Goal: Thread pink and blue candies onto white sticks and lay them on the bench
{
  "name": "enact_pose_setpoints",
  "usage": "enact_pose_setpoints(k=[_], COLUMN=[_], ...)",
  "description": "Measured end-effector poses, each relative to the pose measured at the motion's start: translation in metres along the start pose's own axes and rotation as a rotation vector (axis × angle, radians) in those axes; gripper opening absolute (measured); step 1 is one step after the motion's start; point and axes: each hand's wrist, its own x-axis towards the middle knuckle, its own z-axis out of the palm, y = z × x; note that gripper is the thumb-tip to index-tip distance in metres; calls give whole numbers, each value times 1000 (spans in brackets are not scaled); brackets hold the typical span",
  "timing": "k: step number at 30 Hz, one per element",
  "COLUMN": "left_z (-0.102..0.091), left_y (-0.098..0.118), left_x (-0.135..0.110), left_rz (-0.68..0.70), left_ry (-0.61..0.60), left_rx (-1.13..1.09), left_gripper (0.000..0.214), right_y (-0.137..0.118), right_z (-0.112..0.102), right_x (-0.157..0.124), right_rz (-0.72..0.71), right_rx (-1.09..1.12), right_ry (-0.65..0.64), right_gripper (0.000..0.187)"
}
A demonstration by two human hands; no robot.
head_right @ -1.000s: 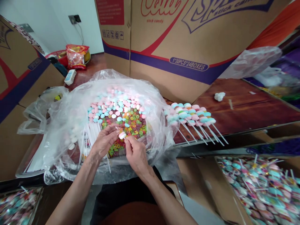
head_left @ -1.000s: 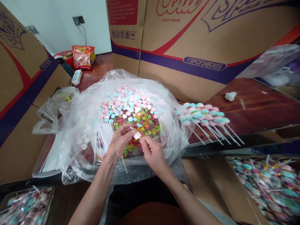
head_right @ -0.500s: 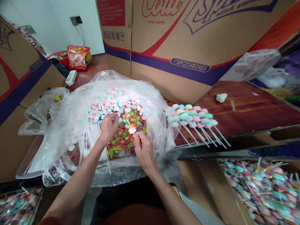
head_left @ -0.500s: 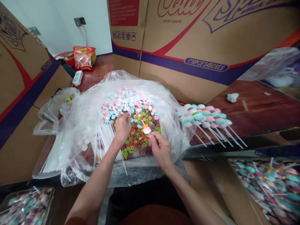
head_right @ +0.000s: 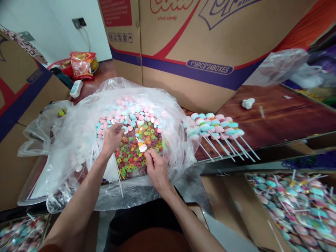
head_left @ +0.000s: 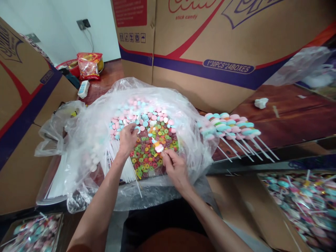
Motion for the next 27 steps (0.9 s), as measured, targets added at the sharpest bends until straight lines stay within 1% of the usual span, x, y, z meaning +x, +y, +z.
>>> enact_pose_setpoints(k=[3, 6, 8, 10, 13, 16, 19, 21, 23, 27], left_z=[-2, 2, 5, 6, 4, 0, -4, -4, -5, -6], left_y=[-5, -6, -6, -7, -9, -12, -12, -12, -11, -10], left_x=[9, 11, 11, 12, 13, 15, 18, 19, 19, 17], left_rz=[25, 55, 54, 27, -9, -41, -52, -13, 27, 47], left_ry=[-36, -42, -44, -47, -32, -21, -90, -127, -138, -194], left_rx=[84, 164, 179, 145, 37, -55, -40, 32, 97, 136], left_gripper=[19, 20, 19, 18, 15, 19, 23, 21, 20, 21], right_y=[0, 0, 0, -1, -2, -3, -2, -2, -1, 0], right_z=[0, 0, 0, -1, -1, -1, -1, -1, 0, 0], right_x=[0, -1, -1, -1, -1, -1, -1, -1, -2, -2], right_rz=[-3, -5, -2, -2, -11, -15, -15, -16, -18, -21], right_rx=[10, 7, 1, -2, -4, -5, -2, 0, -1, -1], right_ry=[-9, -15, -21, -28, -28, -22, -24, -24, -22, -24], right_gripper=[25, 26, 25, 25, 24, 25, 24, 24, 25, 24])
